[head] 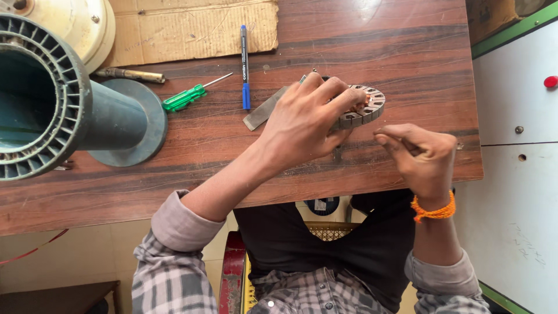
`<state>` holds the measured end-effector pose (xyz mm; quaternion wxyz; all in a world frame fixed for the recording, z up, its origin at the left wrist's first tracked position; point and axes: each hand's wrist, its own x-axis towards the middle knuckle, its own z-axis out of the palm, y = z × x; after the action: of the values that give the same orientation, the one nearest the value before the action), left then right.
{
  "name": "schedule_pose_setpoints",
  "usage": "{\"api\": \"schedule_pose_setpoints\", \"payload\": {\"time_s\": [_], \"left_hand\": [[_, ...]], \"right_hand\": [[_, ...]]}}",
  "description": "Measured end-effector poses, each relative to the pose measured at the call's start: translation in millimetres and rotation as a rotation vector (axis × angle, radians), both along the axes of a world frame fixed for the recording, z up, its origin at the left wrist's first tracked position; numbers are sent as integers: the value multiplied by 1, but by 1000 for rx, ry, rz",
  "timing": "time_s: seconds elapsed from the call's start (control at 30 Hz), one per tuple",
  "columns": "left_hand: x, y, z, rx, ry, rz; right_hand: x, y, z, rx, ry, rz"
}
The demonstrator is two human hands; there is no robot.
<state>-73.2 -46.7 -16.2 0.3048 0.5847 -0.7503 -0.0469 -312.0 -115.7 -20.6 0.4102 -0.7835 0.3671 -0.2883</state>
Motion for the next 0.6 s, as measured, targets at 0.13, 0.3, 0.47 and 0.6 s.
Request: {"api": "schedule_pose_setpoints", "payload": {"time_s": [0.13, 0.3, 0.47, 0.6], "left_hand": [[-5, 3, -5, -25, -5, 21], [-4, 2, -4, -9, 10, 33], [-2, 0, -5, -16, 12, 15], [-2, -2, -6, -36, 36, 22]], "right_hand": [[-6, -6, 13, 10, -6, 28], [3, -5, 37, -134, 70, 114], [21, -8, 53, -202, 67, 161], [35, -18, 58, -162, 92, 169]]}}
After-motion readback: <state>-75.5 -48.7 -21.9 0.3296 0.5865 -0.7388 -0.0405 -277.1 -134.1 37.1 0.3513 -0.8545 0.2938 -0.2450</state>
